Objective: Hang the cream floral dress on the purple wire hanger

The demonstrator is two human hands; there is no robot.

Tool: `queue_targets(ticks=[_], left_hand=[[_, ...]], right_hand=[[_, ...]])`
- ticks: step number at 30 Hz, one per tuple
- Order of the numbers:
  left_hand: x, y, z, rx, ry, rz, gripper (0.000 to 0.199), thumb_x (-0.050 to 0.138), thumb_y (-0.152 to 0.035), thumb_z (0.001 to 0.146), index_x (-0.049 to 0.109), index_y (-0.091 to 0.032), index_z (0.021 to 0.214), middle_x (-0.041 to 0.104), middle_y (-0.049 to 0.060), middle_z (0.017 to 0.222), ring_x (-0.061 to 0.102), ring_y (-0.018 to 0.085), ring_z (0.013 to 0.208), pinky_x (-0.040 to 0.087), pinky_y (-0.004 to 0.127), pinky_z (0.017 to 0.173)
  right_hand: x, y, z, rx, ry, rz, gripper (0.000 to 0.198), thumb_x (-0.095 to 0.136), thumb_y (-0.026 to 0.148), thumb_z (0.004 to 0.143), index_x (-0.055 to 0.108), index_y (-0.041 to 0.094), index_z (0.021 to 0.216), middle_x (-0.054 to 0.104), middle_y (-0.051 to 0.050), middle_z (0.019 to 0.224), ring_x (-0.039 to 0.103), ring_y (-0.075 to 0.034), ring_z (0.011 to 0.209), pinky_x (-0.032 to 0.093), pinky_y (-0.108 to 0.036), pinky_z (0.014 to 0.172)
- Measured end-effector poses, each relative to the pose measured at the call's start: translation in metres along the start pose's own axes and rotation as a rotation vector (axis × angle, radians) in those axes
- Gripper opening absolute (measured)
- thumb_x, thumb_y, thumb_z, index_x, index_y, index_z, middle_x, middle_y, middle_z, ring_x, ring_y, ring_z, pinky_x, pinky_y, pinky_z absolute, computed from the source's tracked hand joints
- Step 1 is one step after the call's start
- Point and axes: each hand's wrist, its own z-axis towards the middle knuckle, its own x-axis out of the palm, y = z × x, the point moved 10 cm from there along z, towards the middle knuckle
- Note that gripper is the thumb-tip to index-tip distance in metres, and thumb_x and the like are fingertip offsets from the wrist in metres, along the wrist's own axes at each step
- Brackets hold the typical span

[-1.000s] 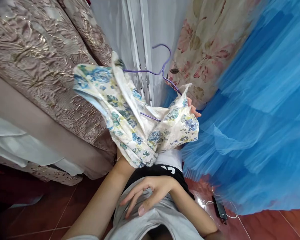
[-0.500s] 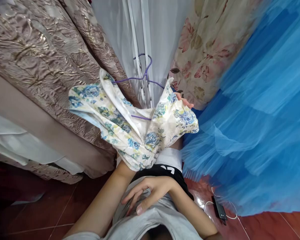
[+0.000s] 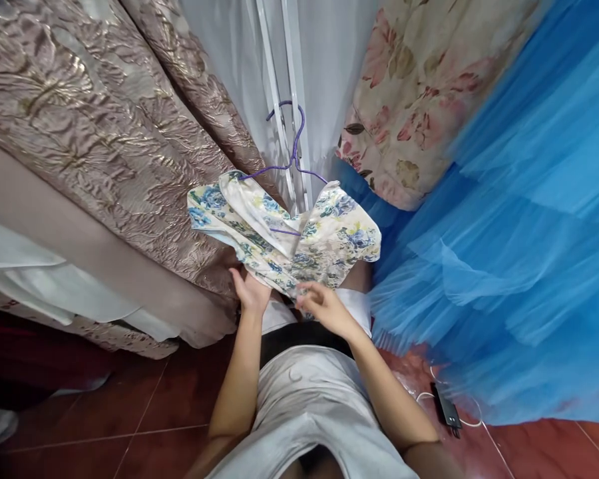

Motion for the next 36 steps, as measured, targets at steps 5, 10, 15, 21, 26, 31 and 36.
queue_targets(ticks=[5, 10, 15, 21, 26, 31, 36], left_hand=[[-0.029, 0.044, -0.034, -0.204, -0.234, 0.029, 0.053, 0.084, -0.049, 0.07, 0.073, -0.017, 0.112, 0.073, 0.01, 0.12, 0.065, 0.03, 0.121, 0.051, 0.039, 0.108], [-0.024, 0.06, -0.049, -0.202, -0.241, 0.182, 0.031, 0.07, -0.032, 0.072, 0.074, -0.016, 0.099, 0.076, 0.009, 0.109, 0.069, 0.03, 0.112, 0.056, 0.038, 0.099], [-0.045, 0.014, -0.057, 0.169, -0.459, 0.456, 0.046, 0.062, -0.029, 0.086, 0.058, -0.016, 0.13, 0.064, 0.015, 0.129, 0.063, 0.026, 0.119, 0.052, 0.039, 0.103], [0.033, -0.022, -0.074, 0.503, -0.032, 0.748, 0.027, 0.062, -0.021, 0.094, 0.061, -0.018, 0.121, 0.066, 0.012, 0.113, 0.063, 0.024, 0.113, 0.05, 0.04, 0.102], [0.064, -0.005, -0.07, 0.397, 0.054, 0.673, 0.013, 0.064, -0.024, 0.094, 0.063, -0.019, 0.106, 0.068, 0.008, 0.1, 0.066, 0.021, 0.097, 0.054, 0.034, 0.088], [0.065, -0.008, -0.068, 0.353, 0.082, 0.645, 0.005, 0.059, -0.022, 0.094, 0.063, -0.02, 0.092, 0.068, 0.005, 0.087, 0.066, 0.018, 0.084, 0.053, 0.031, 0.08], [0.065, -0.017, -0.076, 0.344, 0.098, 0.618, 0.009, 0.061, -0.023, 0.094, 0.062, -0.019, 0.086, 0.064, 0.003, 0.079, 0.063, 0.016, 0.074, 0.051, 0.027, 0.071]], right_hand=[[-0.016, 0.013, 0.033, -0.102, -0.293, -0.258, 0.033, 0.064, 0.043, 0.088, 0.063, 0.016, 0.107, 0.068, 0.0, 0.067, 0.058, -0.016, 0.058, 0.043, -0.027, 0.06], [-0.03, 0.029, 0.029, -0.161, -0.477, -0.376, 0.025, 0.065, 0.041, 0.085, 0.062, 0.019, 0.076, 0.053, 0.004, 0.05, 0.047, -0.012, 0.047, 0.035, -0.026, 0.054], [-0.033, 0.011, 0.012, -0.08, -0.464, -0.075, 0.035, 0.074, 0.05, 0.077, 0.061, 0.019, 0.068, 0.052, 0.004, 0.046, 0.043, -0.01, 0.042, 0.033, -0.024, 0.047], [-0.025, -0.003, 0.001, -0.01, -0.435, 0.108, 0.039, 0.081, 0.052, 0.069, 0.064, 0.017, 0.067, 0.055, 0.003, 0.044, 0.044, -0.009, 0.039, 0.033, -0.022, 0.044], [-0.023, -0.004, -0.003, -0.01, -0.437, 0.173, 0.037, 0.085, 0.047, 0.064, 0.065, 0.017, 0.068, 0.055, 0.004, 0.044, 0.044, -0.008, 0.04, 0.035, -0.022, 0.044], [-0.02, -0.007, -0.007, 0.009, -0.44, 0.209, 0.037, 0.083, 0.049, 0.065, 0.066, 0.017, 0.071, 0.053, 0.005, 0.043, 0.04, -0.008, 0.039, 0.031, -0.022, 0.042], [-0.017, 0.001, -0.012, 0.005, -0.434, 0.212, 0.034, 0.082, 0.047, 0.066, 0.066, 0.017, 0.07, 0.05, 0.005, 0.043, 0.038, -0.007, 0.039, 0.03, -0.022, 0.042]])
